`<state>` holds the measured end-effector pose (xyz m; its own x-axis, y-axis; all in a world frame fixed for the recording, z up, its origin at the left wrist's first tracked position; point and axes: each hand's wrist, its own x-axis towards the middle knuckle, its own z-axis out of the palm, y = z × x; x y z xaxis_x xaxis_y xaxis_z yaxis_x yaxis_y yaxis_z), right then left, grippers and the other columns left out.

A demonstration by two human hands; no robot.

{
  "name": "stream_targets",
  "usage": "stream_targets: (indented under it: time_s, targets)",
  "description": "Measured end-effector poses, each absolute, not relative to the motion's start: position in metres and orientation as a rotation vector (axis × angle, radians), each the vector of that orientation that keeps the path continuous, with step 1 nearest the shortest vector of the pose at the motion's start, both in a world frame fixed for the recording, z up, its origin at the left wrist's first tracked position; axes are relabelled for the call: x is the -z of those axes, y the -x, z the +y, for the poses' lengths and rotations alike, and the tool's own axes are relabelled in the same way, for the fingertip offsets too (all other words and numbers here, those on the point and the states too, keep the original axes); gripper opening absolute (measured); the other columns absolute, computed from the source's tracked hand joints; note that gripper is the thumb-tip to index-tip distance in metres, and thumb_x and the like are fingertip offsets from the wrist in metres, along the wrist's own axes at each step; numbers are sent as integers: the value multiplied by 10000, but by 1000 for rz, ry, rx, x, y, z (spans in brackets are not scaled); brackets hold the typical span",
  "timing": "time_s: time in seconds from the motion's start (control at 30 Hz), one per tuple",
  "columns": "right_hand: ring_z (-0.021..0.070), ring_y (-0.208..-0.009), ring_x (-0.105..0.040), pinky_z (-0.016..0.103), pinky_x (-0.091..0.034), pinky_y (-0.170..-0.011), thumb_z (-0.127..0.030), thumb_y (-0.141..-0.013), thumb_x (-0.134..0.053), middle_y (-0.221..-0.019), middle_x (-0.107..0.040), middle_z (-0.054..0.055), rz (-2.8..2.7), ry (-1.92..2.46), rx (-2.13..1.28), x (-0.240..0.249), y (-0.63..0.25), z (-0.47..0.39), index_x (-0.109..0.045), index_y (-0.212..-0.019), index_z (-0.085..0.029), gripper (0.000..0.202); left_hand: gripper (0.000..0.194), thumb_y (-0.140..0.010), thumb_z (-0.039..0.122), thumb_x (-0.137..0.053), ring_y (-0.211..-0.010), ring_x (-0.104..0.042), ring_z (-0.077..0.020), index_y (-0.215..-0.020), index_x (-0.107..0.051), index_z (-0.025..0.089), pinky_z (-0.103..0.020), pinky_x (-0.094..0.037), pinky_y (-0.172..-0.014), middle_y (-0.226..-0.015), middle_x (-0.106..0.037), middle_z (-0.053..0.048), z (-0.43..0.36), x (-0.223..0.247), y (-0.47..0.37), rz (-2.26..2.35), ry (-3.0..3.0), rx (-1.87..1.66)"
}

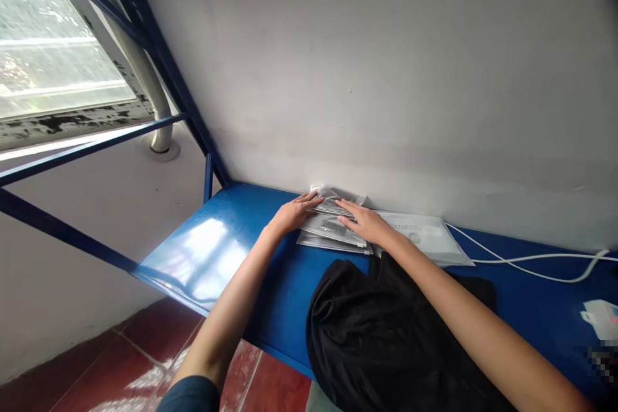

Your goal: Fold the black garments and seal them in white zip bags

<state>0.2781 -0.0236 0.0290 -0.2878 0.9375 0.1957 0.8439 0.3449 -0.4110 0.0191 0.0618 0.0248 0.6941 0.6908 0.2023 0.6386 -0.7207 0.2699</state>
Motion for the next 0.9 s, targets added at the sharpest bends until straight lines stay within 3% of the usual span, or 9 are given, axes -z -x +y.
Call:
stream_targets:
  time_s: [0.13, 0.23, 0.33, 0.43, 0.53, 0.67, 0.77, 0.9]
  targets:
    - [295, -1370, -591, 439, -526, -1071, -495, -1059, -447, -1560, -541, 63, -2236, 1569, -387, -26, -286, -13, -483, -1553, -292, 535, 511, -1030, 286, -559, -1434, -521, -225, -1532, -498, 354, -309, -489, -1111, -1619, -444, 5, 63, -14, -18, 1092, -2703, -489]
    - [274, -1299, -651, 396, -558, -1019, -498, -1059, -469, -1503, -598, 8, -2282, 1516, -439, -41, -294, -9, -526, -1514, -355, 481, 372, -1038, 311, -562, -1346, -611, -238, -1400, -646, 343, -306, -525, -1050, -1492, -603, 1, 62, -27, -21, 1097, -2756, -560]
    - [266, -1259, -679, 400, -551, -1030, -439, -1090, -414, -1386, -696, 4, -2231, 1490, -417, -68, -298, -9, -605, -1451, -331, 423, 322, -1073, 301, -492, -1302, -645, -253, -1306, -714, 286, -352, -520, -1055, -1345, -717, -48, 58, -55, -30, 1165, -2771, -650]
    - [254, -1295, -652, 396, -532, -1065, -387, -1101, -412, -1409, -685, 0, -2114, 1461, -180, -99, -306, -39, -639, -1421, -303, 401, 355, -1098, 293, -424, -1338, -618, -253, -1325, -691, 233, -405, -494, -1095, -1330, -724, -84, 29, -85, -42, 1112, -2842, -815]
    - [240, -1383, -578, 416, -489, -1133, -348, -1091, -466, -1511, -596, -58, -2072, 1376, 178, -112, -327, -118, -631, -1416, -382, 366, 357, -1082, 274, -468, -1395, -566, -251, -1396, -632, 235, -411, -530, -1059, -1407, -677, -75, -37, -94, -53, 719, -3018, -1065]
    - [275, -1372, -589, 475, -526, -1105, -269, -1026, -595, -1484, -620, -34, -2139, 1446, 328, -68, -368, -263, -624, -1409, -441, 421, 444, -1056, 192, -493, -1429, -530, -216, -1492, -536, 264, -389, -547, -1051, -1449, -645, -50, -140, -54, -65, 304, -3102, -890]
    - [230, -1205, -707, 399, -623, -971, -230, -1032, -554, -1354, -720, -13, -2174, 1581, 161, -14, -392, -344, -661, -1381, -383, 396, 337, -1057, 222, -508, -1310, -640, -189, -1363, -649, 234, -351, -562, -988, -1346, -718, -46, -184, -16, -74, 281, -2979, -721]
    - [248, -1150, -724, 423, -623, -959, -223, -1007, -610, -1271, -759, 35, -1991, 1668, 58, 14, -397, -379, -739, -1268, -311, 304, 265, -1033, 276, -576, -1249, -666, -228, -1265, -705, 278, -419, -509, -1017, -1279, -750, -41, -203, -10, -91, 475, -2844, -639]
